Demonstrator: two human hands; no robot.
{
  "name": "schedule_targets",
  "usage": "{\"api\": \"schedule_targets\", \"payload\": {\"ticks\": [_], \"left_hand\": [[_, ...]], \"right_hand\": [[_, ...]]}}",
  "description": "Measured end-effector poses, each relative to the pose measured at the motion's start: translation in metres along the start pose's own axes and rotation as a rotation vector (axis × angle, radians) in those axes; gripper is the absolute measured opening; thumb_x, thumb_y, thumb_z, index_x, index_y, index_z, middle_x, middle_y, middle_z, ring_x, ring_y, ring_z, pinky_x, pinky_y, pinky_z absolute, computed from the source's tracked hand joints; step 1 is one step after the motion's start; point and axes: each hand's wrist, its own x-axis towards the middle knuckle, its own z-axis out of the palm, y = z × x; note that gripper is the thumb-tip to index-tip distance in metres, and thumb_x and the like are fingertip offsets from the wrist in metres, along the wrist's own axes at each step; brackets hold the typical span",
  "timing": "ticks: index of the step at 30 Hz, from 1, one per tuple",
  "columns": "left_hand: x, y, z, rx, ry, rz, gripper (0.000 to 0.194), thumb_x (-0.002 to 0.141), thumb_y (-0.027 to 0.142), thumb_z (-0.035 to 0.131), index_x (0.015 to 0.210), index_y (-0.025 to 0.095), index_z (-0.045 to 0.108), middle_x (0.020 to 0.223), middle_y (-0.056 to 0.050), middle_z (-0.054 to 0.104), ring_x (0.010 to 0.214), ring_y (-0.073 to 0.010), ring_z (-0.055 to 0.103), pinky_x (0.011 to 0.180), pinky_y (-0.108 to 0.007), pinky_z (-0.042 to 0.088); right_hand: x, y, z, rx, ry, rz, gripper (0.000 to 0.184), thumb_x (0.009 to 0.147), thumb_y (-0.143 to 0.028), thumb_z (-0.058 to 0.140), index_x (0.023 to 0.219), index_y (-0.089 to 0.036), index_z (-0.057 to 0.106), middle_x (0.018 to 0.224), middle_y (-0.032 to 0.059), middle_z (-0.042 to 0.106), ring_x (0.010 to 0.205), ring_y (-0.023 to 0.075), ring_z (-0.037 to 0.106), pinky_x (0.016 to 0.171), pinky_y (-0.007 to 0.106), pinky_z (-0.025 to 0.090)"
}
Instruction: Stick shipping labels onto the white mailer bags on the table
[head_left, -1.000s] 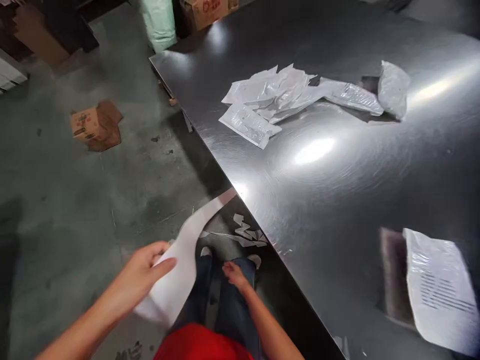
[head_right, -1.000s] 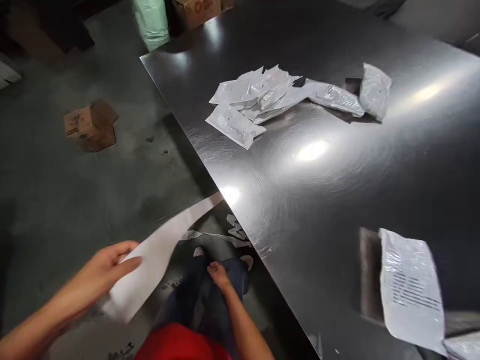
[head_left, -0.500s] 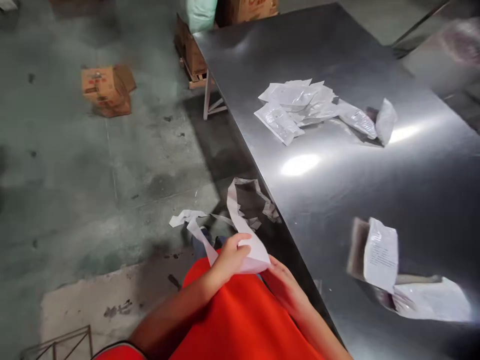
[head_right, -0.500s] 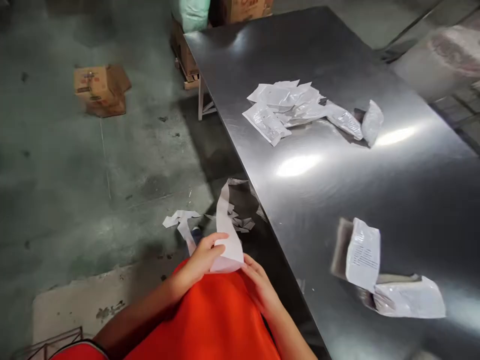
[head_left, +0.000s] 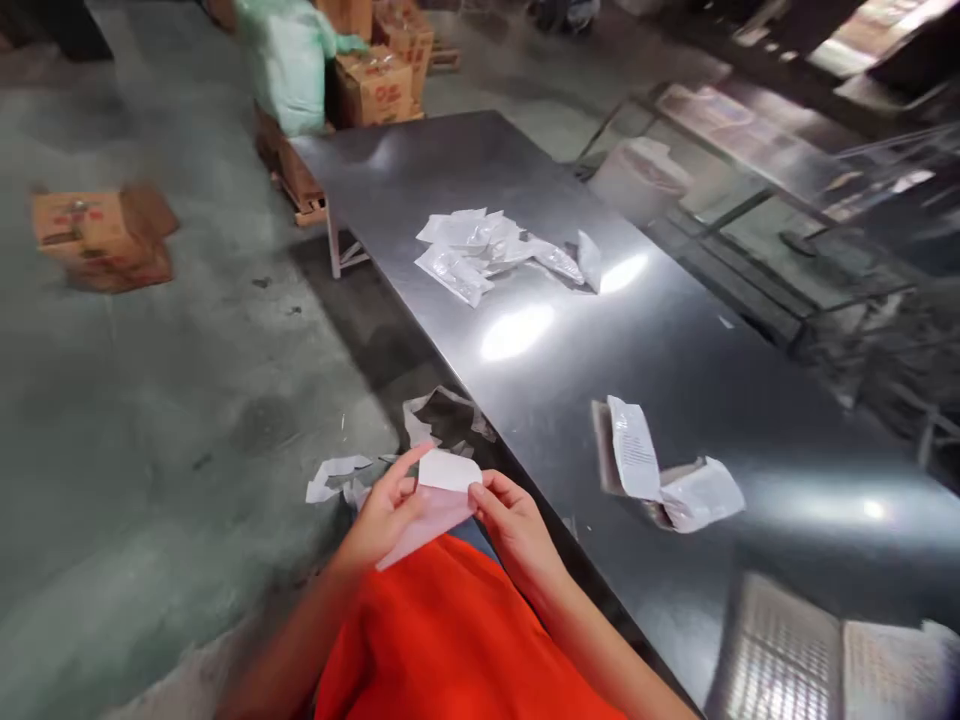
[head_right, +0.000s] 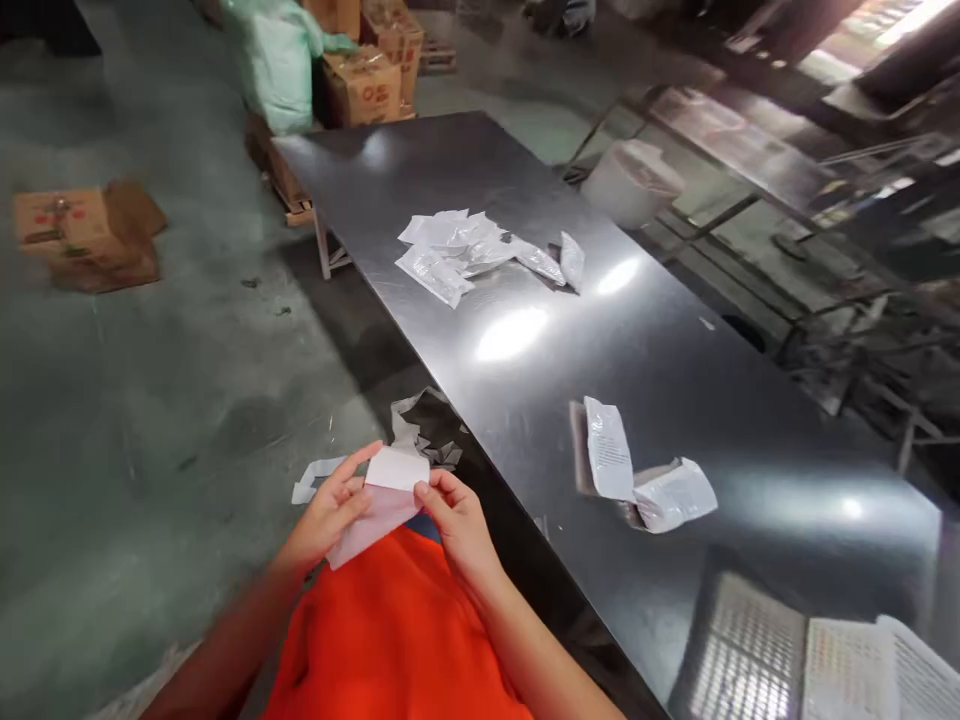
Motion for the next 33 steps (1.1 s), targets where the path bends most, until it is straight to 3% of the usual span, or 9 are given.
{"api": "schedule_targets", "payload": {"ticks": [7, 12, 18, 22, 25, 27, 29, 31, 33], "left_hand": [[0.016, 0.017, 0.046, 0.335, 0.113, 0.037, 0.036, 0.070, 0.027, 0.070, 0.105, 0.017, 0.065, 0.103, -0.009, 0.071, 0.089, -0.0205, 0.066, 0.077, -0.028, 0.050], [0.034, 0.023, 0.074, 0.323, 0.163, -0.063, 0.040, 0.067, 0.035, 0.073, 0.100, 0.015, 0.064, 0.087, -0.006, 0.071, 0.071, -0.0169, 0.063, 0.064, -0.026, 0.049], [0.042, 0.028, 0.092, 0.396, 0.043, -0.188, 0.070, 0.070, 0.052, 0.070, 0.125, 0.013, 0.050, 0.074, -0.001, 0.064, 0.055, -0.0123, 0.053, 0.052, -0.023, 0.039], [0.032, 0.056, 0.094, 1.117, -0.145, -0.213, 0.090, 0.074, 0.052, 0.067, 0.148, 0.016, 0.029, 0.067, 0.001, 0.061, 0.059, -0.0170, 0.055, 0.053, -0.024, 0.035], [0.031, 0.098, 0.098, 1.808, -0.256, -0.259, 0.071, 0.067, 0.028, 0.073, 0.135, 0.028, 0.051, 0.085, -0.005, 0.070, 0.076, -0.0263, 0.066, 0.063, -0.030, 0.044], [0.045, 0.128, 0.103, 2.184, -0.287, -0.140, 0.042, 0.071, 0.009, 0.061, 0.110, 0.024, 0.066, 0.085, -0.008, 0.071, 0.082, -0.0290, 0.068, 0.078, -0.040, 0.048], [0.071, 0.153, 0.109, 2.392, -0.326, 0.186, 0.038, 0.071, -0.003, 0.051, 0.098, 0.019, 0.068, 0.091, -0.011, 0.072, 0.096, -0.0305, 0.066, 0.102, -0.056, 0.035], [0.099, 0.168, 0.115, 2.406, -0.224, 0.548, 0.052, 0.072, -0.006, 0.051, 0.115, 0.021, 0.065, 0.128, -0.015, 0.061, 0.127, -0.0344, 0.049, 0.112, -0.066, 0.013], [0.118, 0.168, 0.118, 2.276, -0.140, 0.653, 0.067, 0.073, -0.002, 0.057, 0.135, 0.022, 0.051, 0.151, -0.017, 0.039, 0.139, -0.0371, 0.033, 0.112, -0.067, 0.014]], "right_hand": [[-0.016, -0.005, -0.018, 0.127, 0.116, -0.167, 0.059, 0.071, -0.046, 0.076, 0.121, -0.025, 0.051, 0.069, -0.0040, 0.061, 0.063, 0.0134, 0.054, 0.063, 0.026, 0.045], [-0.021, -0.005, -0.051, -0.040, -0.026, -0.291, 0.032, 0.088, -0.044, 0.055, 0.109, -0.023, 0.065, 0.081, 0.0027, 0.064, 0.071, 0.0154, 0.057, 0.070, 0.031, 0.048], [0.008, -0.003, -0.082, -0.481, 0.211, -0.716, 0.019, 0.077, -0.022, 0.060, 0.091, -0.026, 0.073, 0.082, 0.0040, 0.056, 0.078, 0.0187, 0.053, 0.069, 0.032, 0.045], [0.026, -0.009, -0.096, -0.546, 0.094, -0.709, 0.020, 0.079, -0.014, 0.049, 0.081, -0.022, 0.067, 0.090, 0.0050, 0.065, 0.086, 0.0192, 0.059, 0.079, 0.032, 0.045], [0.030, -0.013, -0.099, -0.714, -0.042, -0.591, 0.021, 0.080, -0.013, 0.048, 0.082, -0.021, 0.067, 0.079, 0.0026, 0.069, 0.076, 0.0170, 0.059, 0.077, 0.030, 0.042], [0.028, -0.015, -0.095, -0.770, -0.215, -0.519, 0.015, 0.081, -0.019, 0.054, 0.075, -0.020, 0.068, 0.069, 0.0011, 0.066, 0.068, 0.0158, 0.057, 0.071, 0.028, 0.041], [0.024, -0.018, -0.087, -0.660, -0.467, -0.404, 0.017, 0.080, -0.031, 0.062, 0.072, -0.019, 0.069, 0.064, -0.0004, 0.064, 0.062, 0.0147, 0.056, 0.063, 0.026, 0.040], [0.021, -0.023, -0.078, -0.405, -0.658, -0.257, 0.026, 0.077, -0.043, 0.068, 0.077, -0.018, 0.073, 0.066, -0.0008, 0.066, 0.061, 0.0145, 0.056, 0.059, 0.025, 0.041], [0.019, -0.030, -0.072, -0.136, -0.630, -0.184, 0.036, 0.072, -0.051, 0.072, 0.085, -0.018, 0.075, 0.074, 0.0003, 0.069, 0.066, 0.0159, 0.059, 0.062, 0.027, 0.045]]}}
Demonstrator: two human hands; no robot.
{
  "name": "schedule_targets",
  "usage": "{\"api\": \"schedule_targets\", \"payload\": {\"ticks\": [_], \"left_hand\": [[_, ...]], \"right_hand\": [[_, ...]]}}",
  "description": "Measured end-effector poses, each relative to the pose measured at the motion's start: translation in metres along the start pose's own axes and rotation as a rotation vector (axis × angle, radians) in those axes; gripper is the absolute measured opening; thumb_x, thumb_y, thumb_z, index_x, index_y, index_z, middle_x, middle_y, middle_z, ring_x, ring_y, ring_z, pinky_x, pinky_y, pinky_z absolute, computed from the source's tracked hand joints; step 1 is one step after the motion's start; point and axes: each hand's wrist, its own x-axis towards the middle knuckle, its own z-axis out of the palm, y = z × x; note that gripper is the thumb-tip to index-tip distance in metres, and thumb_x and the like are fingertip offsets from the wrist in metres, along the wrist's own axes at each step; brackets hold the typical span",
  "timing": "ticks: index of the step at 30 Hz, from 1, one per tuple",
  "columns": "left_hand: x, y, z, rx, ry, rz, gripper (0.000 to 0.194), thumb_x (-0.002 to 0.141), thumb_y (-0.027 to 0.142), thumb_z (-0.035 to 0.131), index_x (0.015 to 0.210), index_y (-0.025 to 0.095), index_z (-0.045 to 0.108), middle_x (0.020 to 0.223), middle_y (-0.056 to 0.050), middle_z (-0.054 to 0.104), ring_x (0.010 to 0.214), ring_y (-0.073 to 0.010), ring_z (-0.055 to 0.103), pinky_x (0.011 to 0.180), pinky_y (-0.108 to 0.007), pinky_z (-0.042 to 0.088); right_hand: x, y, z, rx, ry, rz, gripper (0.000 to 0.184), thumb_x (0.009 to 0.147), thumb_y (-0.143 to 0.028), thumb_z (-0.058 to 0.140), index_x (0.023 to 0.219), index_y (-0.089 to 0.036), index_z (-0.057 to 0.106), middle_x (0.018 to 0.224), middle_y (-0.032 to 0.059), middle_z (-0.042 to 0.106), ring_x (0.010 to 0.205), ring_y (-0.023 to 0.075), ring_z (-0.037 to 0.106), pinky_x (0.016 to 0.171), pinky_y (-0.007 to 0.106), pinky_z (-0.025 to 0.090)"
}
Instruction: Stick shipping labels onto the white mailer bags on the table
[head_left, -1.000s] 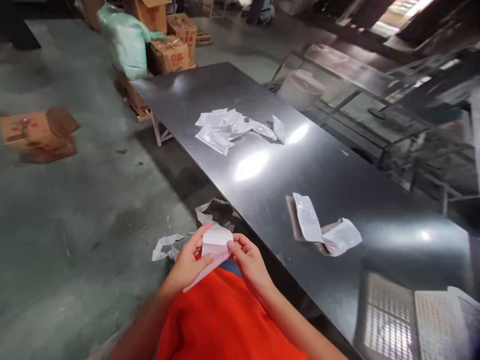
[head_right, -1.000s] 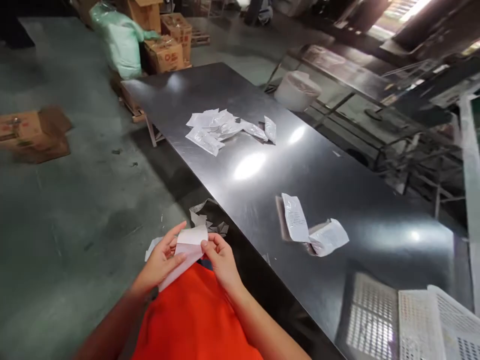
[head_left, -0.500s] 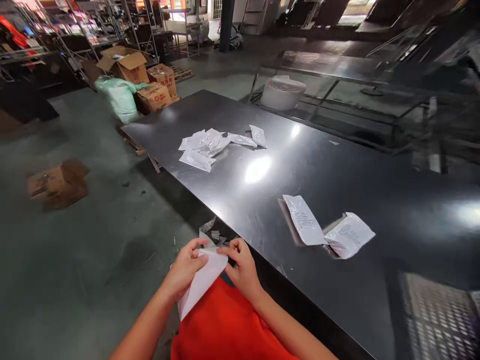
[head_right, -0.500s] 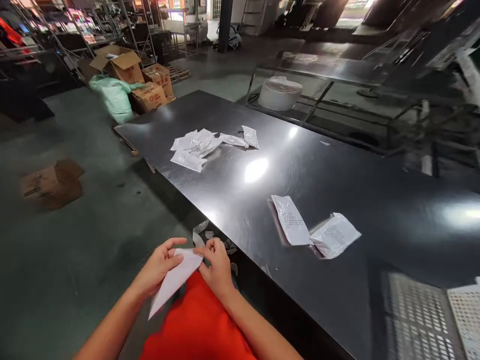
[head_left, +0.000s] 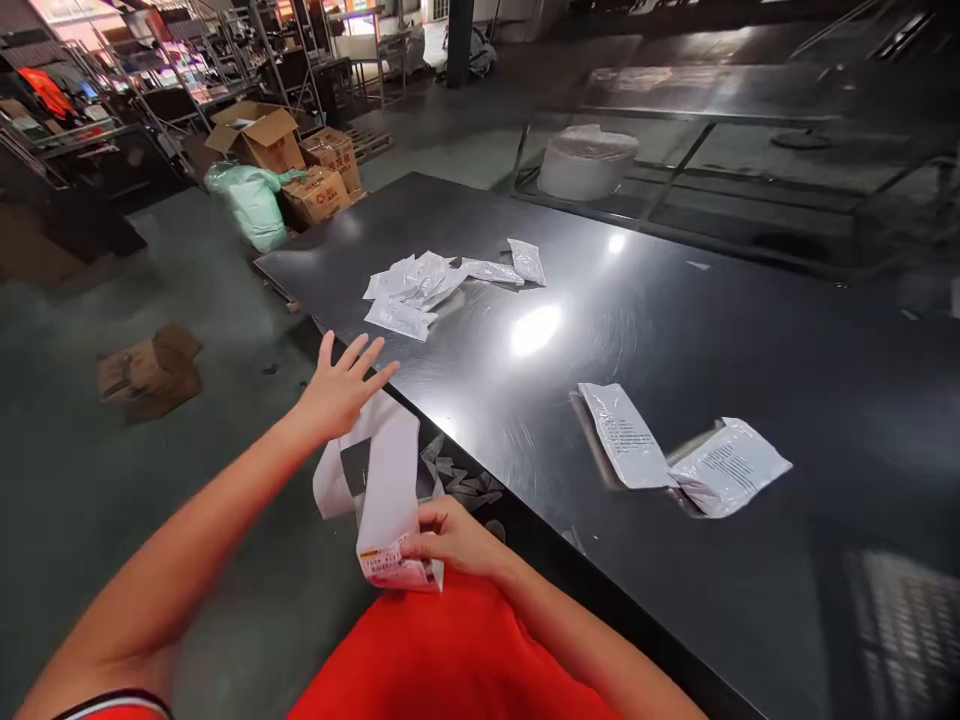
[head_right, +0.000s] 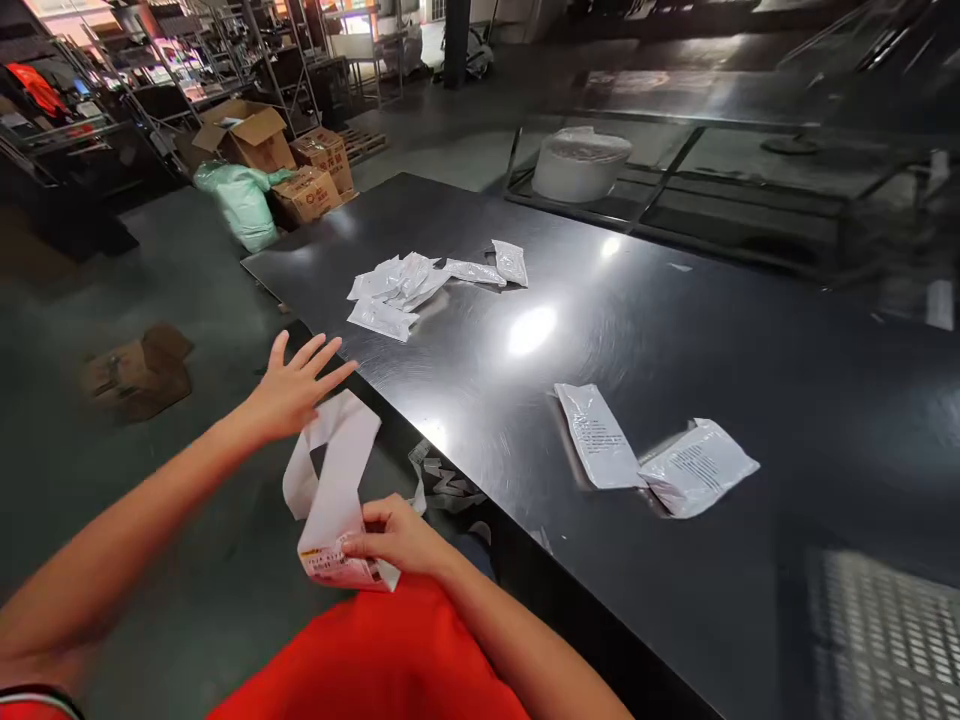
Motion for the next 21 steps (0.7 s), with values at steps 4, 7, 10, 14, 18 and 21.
{"api": "schedule_targets", "payload": {"ticks": [4, 7, 10, 14, 18, 21], "left_hand": [[-0.017, 0.033, 0.026, -0.581, 0.091, -0.229, 0.039, 0.091, 0.022, 0.048, 0.128, 0.016, 0.055, 0.129, -0.015, 0.060, 0.119, -0.0276, 0.056, 0.101, -0.045, 0.043], [-0.052, 0.068, 0.053, -1.113, -0.062, -0.385, 0.045, 0.091, 0.040, 0.049, 0.130, 0.019, 0.052, 0.102, -0.009, 0.070, 0.092, -0.0222, 0.066, 0.081, -0.034, 0.052], [-0.071, 0.090, 0.078, -1.355, -0.015, -0.580, 0.068, 0.077, 0.038, 0.066, 0.138, 0.017, 0.042, 0.096, -0.005, 0.069, 0.089, -0.0208, 0.066, 0.082, -0.032, 0.051], [-0.069, 0.102, 0.089, -1.556, 0.109, -0.717, 0.071, 0.072, 0.033, 0.068, 0.136, 0.015, 0.043, 0.062, 0.008, 0.049, 0.062, -0.0134, 0.055, 0.067, -0.025, 0.048], [-0.060, 0.109, 0.079, -1.337, 0.104, -0.651, 0.052, 0.075, 0.032, 0.066, 0.125, 0.019, 0.058, 0.071, 0.004, 0.059, 0.071, -0.0146, 0.058, 0.073, -0.026, 0.047], [-0.046, 0.118, 0.071, -1.371, 0.084, -0.625, 0.048, 0.075, 0.035, 0.069, 0.120, 0.020, 0.061, 0.081, 0.000, 0.065, 0.080, -0.0178, 0.062, 0.078, -0.028, 0.049]], "right_hand": [[0.006, -0.004, -0.004, 0.231, 0.414, -0.133, 0.043, 0.066, -0.055, 0.076, 0.087, -0.018, 0.075, 0.079, 0.0028, 0.071, 0.074, 0.0188, 0.060, 0.073, 0.033, 0.048], [0.009, 0.005, -0.011, 0.184, 0.573, -0.155, 0.039, 0.065, -0.055, 0.076, 0.075, -0.017, 0.072, 0.069, 0.0009, 0.063, 0.067, 0.0158, 0.055, 0.066, 0.030, 0.047], [0.010, 0.018, -0.012, 0.045, 0.678, -0.170, 0.037, 0.068, -0.053, 0.072, 0.061, -0.018, 0.064, 0.064, -0.0017, 0.050, 0.062, 0.0123, 0.046, 0.057, 0.026, 0.041], [0.006, 0.023, -0.011, -0.149, 0.924, -0.179, 0.030, 0.064, -0.043, 0.075, 0.077, -0.019, 0.062, 0.081, 0.0012, 0.054, 0.072, 0.0154, 0.050, 0.062, 0.028, 0.044], [-0.007, 0.011, -0.023, -0.343, 0.826, -0.327, 0.042, 0.063, -0.035, 0.079, 0.100, -0.023, 0.064, 0.100, 0.0046, 0.064, 0.096, 0.0219, 0.056, 0.086, 0.036, 0.045], [-0.020, 0.003, -0.040, -0.294, 0.615, -0.309, 0.014, 0.077, -0.036, 0.068, 0.080, -0.022, 0.067, 0.078, 0.0003, 0.065, 0.076, 0.0162, 0.059, 0.074, 0.030, 0.045]]}}
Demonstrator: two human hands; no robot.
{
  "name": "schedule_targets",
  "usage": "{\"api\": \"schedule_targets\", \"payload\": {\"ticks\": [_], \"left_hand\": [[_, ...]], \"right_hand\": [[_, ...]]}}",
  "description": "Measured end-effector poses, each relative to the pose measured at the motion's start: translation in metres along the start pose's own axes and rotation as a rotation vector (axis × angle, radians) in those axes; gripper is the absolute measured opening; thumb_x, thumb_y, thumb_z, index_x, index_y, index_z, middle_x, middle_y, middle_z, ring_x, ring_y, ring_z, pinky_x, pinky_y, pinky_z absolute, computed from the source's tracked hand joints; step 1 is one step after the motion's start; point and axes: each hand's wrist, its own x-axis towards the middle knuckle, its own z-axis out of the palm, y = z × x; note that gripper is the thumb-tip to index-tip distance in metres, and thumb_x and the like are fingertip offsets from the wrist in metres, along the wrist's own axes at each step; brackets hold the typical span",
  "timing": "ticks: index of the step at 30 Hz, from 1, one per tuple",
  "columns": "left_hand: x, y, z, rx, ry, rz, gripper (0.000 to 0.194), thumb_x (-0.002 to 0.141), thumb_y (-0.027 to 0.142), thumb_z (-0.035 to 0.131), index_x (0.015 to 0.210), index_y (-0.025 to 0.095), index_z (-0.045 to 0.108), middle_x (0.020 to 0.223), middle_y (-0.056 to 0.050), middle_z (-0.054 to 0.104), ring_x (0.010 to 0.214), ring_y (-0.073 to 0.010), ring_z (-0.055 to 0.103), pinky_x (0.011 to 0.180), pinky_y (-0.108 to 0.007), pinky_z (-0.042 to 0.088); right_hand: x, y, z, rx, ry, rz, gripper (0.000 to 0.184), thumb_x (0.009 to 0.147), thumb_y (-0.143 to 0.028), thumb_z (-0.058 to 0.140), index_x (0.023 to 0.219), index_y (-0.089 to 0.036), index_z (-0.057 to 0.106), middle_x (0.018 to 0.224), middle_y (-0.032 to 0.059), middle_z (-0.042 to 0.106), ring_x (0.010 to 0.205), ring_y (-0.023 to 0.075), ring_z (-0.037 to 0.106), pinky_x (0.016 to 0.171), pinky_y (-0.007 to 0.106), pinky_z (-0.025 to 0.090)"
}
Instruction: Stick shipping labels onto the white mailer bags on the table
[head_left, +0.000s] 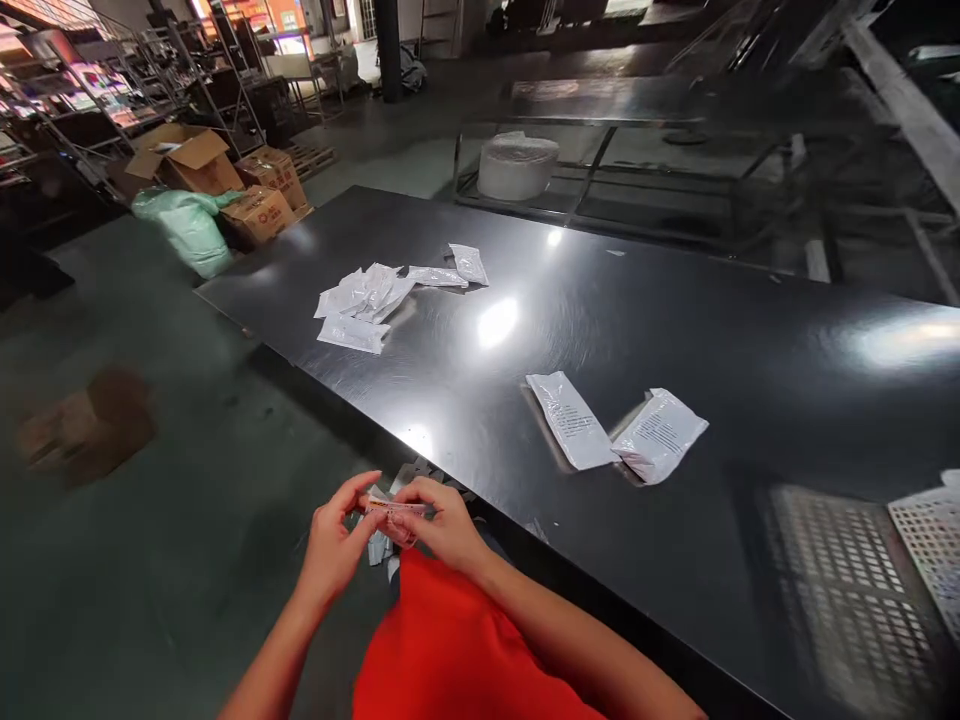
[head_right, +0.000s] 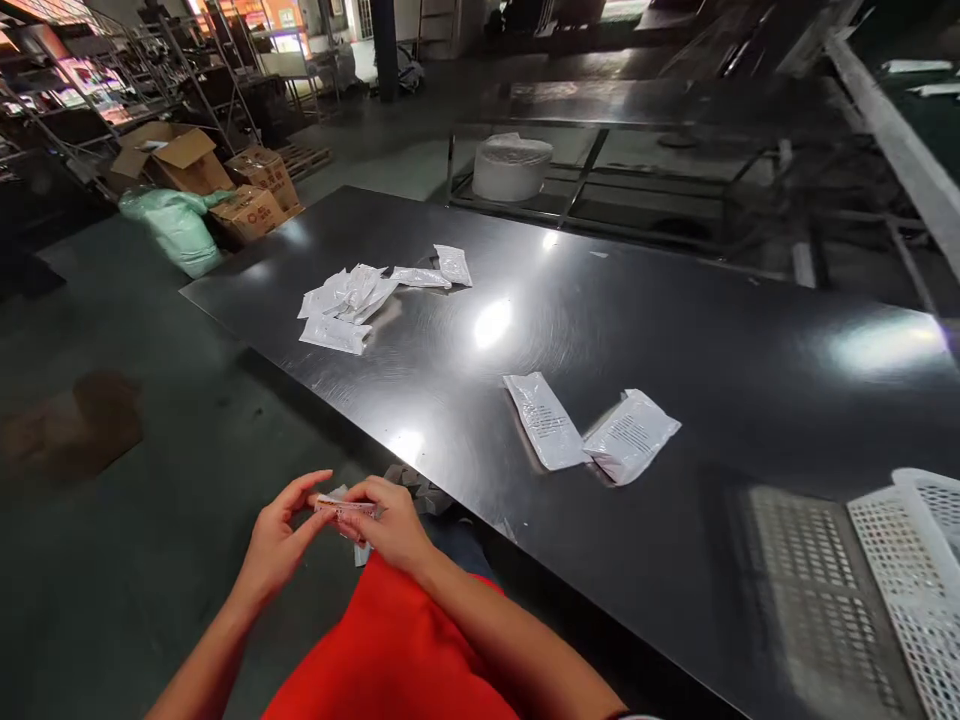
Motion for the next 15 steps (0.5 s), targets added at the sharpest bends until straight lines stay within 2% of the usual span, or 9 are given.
{"api": "schedule_targets", "payload": {"ticks": [2, 5, 7, 9, 12, 15], "left_hand": [[0.007, 0.008, 0.014, -0.096, -0.079, -0.045, 0.045, 0.071, 0.036, 0.073, 0.112, 0.019, 0.065, 0.084, -0.002, 0.068, 0.080, -0.0189, 0.063, 0.077, -0.029, 0.050], [0.019, 0.013, 0.042, -0.144, -0.190, -0.098, 0.030, 0.070, 0.042, 0.073, 0.085, 0.016, 0.068, 0.077, -0.003, 0.068, 0.071, -0.0181, 0.061, 0.067, -0.027, 0.048], [0.027, 0.009, 0.058, -0.078, -0.167, -0.082, 0.030, 0.073, 0.046, 0.068, 0.071, 0.016, 0.065, 0.067, -0.001, 0.063, 0.064, -0.0159, 0.056, 0.061, -0.025, 0.044], [0.039, -0.002, 0.065, 0.014, -0.087, -0.055, 0.032, 0.074, 0.048, 0.066, 0.067, 0.016, 0.064, 0.063, 0.001, 0.060, 0.061, -0.0148, 0.052, 0.059, -0.024, 0.041], [0.065, -0.030, 0.054, 0.093, 0.093, -0.087, 0.038, 0.068, 0.054, 0.067, 0.061, 0.017, 0.062, 0.058, 0.002, 0.057, 0.059, -0.0146, 0.050, 0.057, -0.024, 0.038], [0.095, -0.059, 0.026, 0.095, 0.199, -0.184, 0.049, 0.053, 0.065, 0.069, 0.052, 0.017, 0.057, 0.050, 0.002, 0.053, 0.051, -0.0137, 0.046, 0.051, -0.025, 0.035]], "right_hand": [[0.000, 0.000, -0.017, 0.043, 0.003, 0.043, 0.016, 0.079, -0.036, 0.065, 0.074, -0.021, 0.067, 0.073, -0.0004, 0.064, 0.069, 0.0141, 0.057, 0.066, 0.026, 0.044], [-0.001, 0.004, -0.041, 0.015, -0.016, 0.079, 0.015, 0.080, -0.035, 0.064, 0.079, -0.021, 0.068, 0.074, -0.0010, 0.066, 0.068, 0.0135, 0.058, 0.063, 0.025, 0.042], [-0.001, 0.010, -0.054, -0.047, -0.035, 0.111, 0.015, 0.083, -0.033, 0.059, 0.085, -0.021, 0.069, 0.075, -0.0011, 0.067, 0.067, 0.0134, 0.058, 0.062, 0.025, 0.042], [0.001, 0.017, -0.067, -0.089, -0.033, 0.157, 0.019, 0.085, -0.031, 0.055, 0.096, -0.022, 0.067, 0.078, -0.0002, 0.069, 0.067, 0.0134, 0.059, 0.062, 0.025, 0.044], [0.002, 0.030, -0.089, -0.040, 0.003, 0.227, 0.032, 0.083, -0.032, 0.054, 0.113, -0.022, 0.060, 0.096, 0.0043, 0.071, 0.071, 0.0138, 0.063, 0.065, 0.026, 0.050], [-0.003, 0.046, -0.126, -0.015, 0.052, 0.287, 0.034, 0.081, -0.040, 0.053, 0.107, -0.020, 0.062, 0.103, 0.0080, 0.071, 0.080, 0.0171, 0.066, 0.071, 0.030, 0.054]]}}
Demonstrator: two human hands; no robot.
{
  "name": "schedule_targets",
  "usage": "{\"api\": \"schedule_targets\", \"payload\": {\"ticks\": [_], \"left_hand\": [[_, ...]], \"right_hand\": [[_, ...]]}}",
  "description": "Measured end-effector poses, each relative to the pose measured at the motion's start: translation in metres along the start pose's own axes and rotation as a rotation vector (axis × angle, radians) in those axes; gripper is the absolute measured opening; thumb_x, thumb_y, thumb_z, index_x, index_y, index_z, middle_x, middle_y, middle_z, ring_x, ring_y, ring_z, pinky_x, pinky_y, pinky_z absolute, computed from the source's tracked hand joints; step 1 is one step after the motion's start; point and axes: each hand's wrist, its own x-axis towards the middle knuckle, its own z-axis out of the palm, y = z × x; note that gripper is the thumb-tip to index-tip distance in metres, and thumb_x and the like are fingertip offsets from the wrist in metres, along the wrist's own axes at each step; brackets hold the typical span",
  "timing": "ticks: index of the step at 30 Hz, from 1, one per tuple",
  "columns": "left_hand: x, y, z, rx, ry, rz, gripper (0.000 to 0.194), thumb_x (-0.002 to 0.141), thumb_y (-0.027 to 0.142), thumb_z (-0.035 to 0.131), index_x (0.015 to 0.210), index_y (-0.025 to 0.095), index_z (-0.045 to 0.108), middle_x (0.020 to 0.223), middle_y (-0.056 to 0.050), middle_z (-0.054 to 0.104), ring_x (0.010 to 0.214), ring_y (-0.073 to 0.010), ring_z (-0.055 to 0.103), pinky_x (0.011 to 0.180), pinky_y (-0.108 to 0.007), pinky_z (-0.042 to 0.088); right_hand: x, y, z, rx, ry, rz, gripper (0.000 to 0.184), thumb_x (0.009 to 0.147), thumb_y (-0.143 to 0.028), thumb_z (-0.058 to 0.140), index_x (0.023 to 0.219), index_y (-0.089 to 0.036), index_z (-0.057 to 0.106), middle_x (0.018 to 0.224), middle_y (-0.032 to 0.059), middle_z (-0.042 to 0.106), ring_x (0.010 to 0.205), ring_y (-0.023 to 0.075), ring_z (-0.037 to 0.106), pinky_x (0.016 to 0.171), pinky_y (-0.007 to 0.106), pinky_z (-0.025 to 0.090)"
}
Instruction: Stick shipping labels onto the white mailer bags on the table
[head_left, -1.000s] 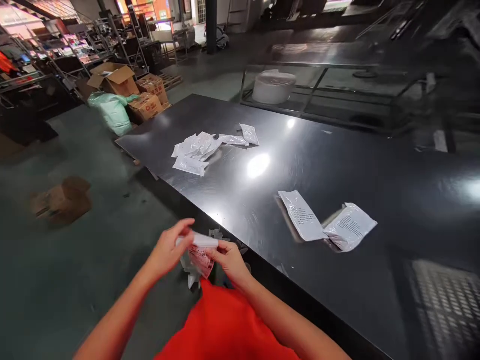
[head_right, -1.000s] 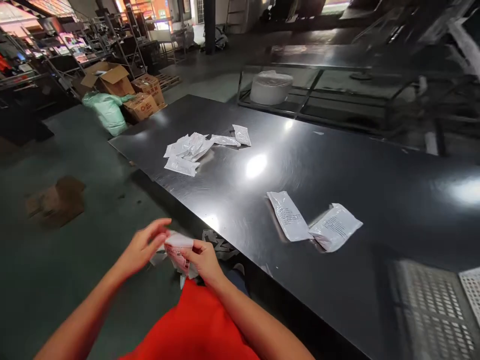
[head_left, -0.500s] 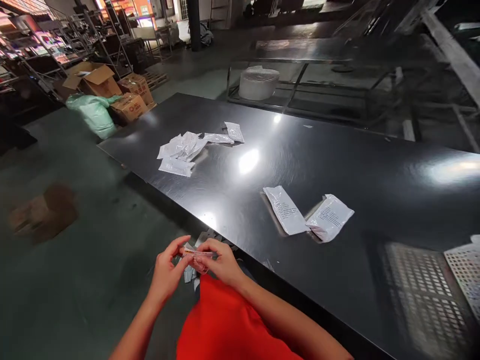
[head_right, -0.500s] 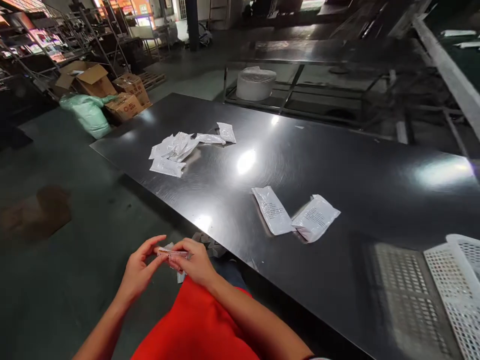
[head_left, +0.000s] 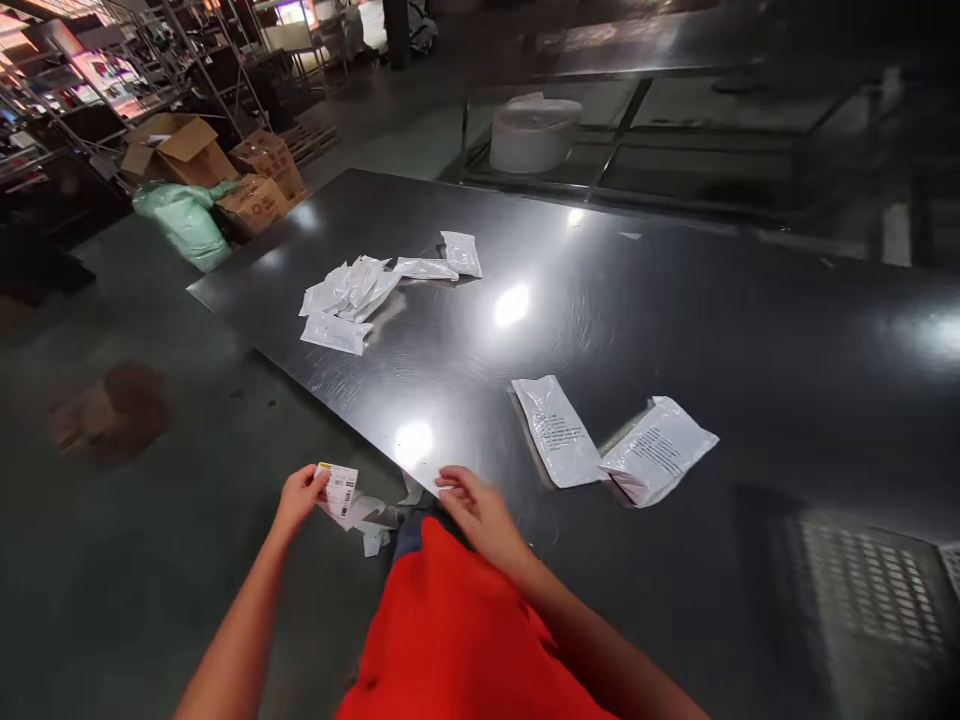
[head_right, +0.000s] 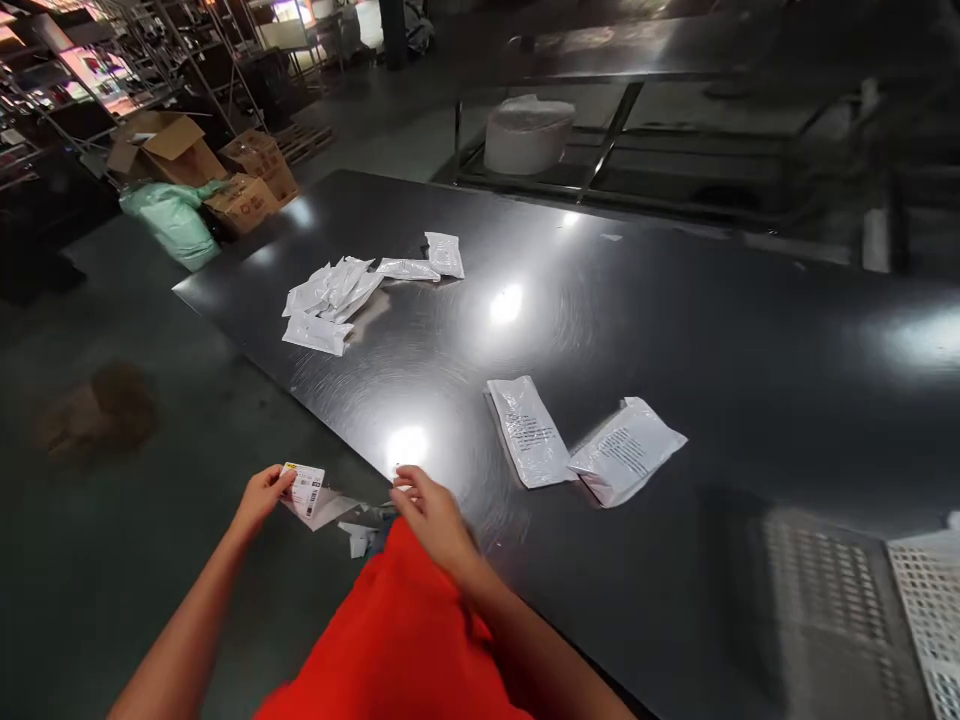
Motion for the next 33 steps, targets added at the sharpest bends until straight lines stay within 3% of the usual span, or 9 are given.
{"api": "schedule_targets", "payload": {"ticks": [4, 7, 9, 13, 16, 21, 30, 33], "left_hand": [[0.036, 0.001, -0.009, -0.043, 0.038, -0.027, 0.054, 0.047, 0.068, 0.071, 0.053, 0.016, 0.058, 0.051, 0.000, 0.055, 0.052, -0.0142, 0.048, 0.051, -0.026, 0.039], [0.041, 0.035, 0.003, -0.094, 0.044, 0.058, 0.048, 0.062, 0.064, 0.066, 0.064, 0.016, 0.062, 0.060, -0.001, 0.060, 0.060, -0.0148, 0.052, 0.058, -0.025, 0.043], [0.032, 0.067, 0.012, -0.121, 0.034, 0.116, 0.040, 0.073, 0.057, 0.063, 0.072, 0.017, 0.063, 0.067, 0.000, 0.062, 0.065, -0.0146, 0.054, 0.062, -0.024, 0.045], [0.005, 0.123, 0.015, -0.248, -0.006, 0.189, 0.029, 0.082, 0.044, 0.065, 0.071, 0.017, 0.064, 0.066, 0.002, 0.062, 0.065, -0.0135, 0.055, 0.061, -0.022, 0.046], [-0.005, 0.142, 0.010, -0.308, 0.008, 0.200, 0.027, 0.083, 0.041, 0.065, 0.071, 0.018, 0.063, 0.064, 0.003, 0.061, 0.061, -0.0127, 0.054, 0.058, -0.021, 0.046], [0.000, 0.142, -0.001, -0.253, 0.011, 0.244, 0.026, 0.084, 0.038, 0.065, 0.069, 0.018, 0.063, 0.063, 0.003, 0.059, 0.060, -0.0117, 0.052, 0.055, -0.020, 0.043], [0.001, 0.143, -0.009, -0.216, -0.001, 0.239, 0.029, 0.084, 0.039, 0.066, 0.063, 0.019, 0.060, 0.061, 0.004, 0.058, 0.060, -0.0108, 0.051, 0.055, -0.018, 0.042], [0.012, 0.136, -0.013, -0.177, -0.001, 0.211, 0.029, 0.083, 0.042, 0.065, 0.067, 0.018, 0.062, 0.063, 0.002, 0.060, 0.061, -0.0119, 0.052, 0.056, -0.020, 0.043]], "right_hand": [[-0.012, 0.032, -0.067, -0.137, 0.176, 0.141, 0.034, 0.075, -0.049, 0.055, 0.090, -0.021, 0.066, 0.089, 0.0081, 0.073, 0.081, 0.0232, 0.069, 0.076, 0.035, 0.056], [-0.032, 0.051, -0.107, -0.202, 0.354, 0.290, 0.034, 0.070, -0.051, 0.058, 0.083, -0.022, 0.068, 0.083, 0.0087, 0.074, 0.078, 0.0265, 0.070, 0.071, 0.035, 0.057], [-0.044, 0.056, -0.117, -0.187, 0.451, 0.363, 0.034, 0.069, -0.052, 0.060, 0.084, -0.023, 0.069, 0.085, 0.0093, 0.075, 0.079, 0.0279, 0.070, 0.067, 0.035, 0.057], [-0.042, 0.050, -0.097, -0.076, 0.569, 0.399, 0.033, 0.071, -0.051, 0.059, 0.086, -0.024, 0.069, 0.091, 0.0127, 0.075, 0.078, 0.0279, 0.071, 0.064, 0.034, 0.057], [-0.022, 0.045, -0.066, -0.096, 0.541, 0.350, 0.033, 0.072, -0.052, 0.058, 0.086, -0.024, 0.068, 0.089, 0.0136, 0.074, 0.075, 0.0262, 0.070, 0.063, 0.033, 0.055], [-0.004, 0.031, -0.031, -0.269, 0.388, 0.250, 0.033, 0.079, -0.050, 0.051, 0.090, -0.024, 0.067, 0.086, 0.0080, 0.072, 0.076, 0.0227, 0.067, 0.066, 0.032, 0.054], [-0.010, 0.030, -0.022, -0.329, 0.392, 0.286, 0.032, 0.081, -0.051, 0.049, 0.091, -0.025, 0.065, 0.085, 0.0072, 0.073, 0.075, 0.0238, 0.068, 0.067, 0.035, 0.055], [-0.010, 0.033, -0.018, -0.344, 0.375, 0.295, 0.032, 0.081, -0.051, 0.050, 0.092, -0.026, 0.066, 0.089, 0.0072, 0.074, 0.078, 0.0248, 0.069, 0.069, 0.036, 0.056]]}}
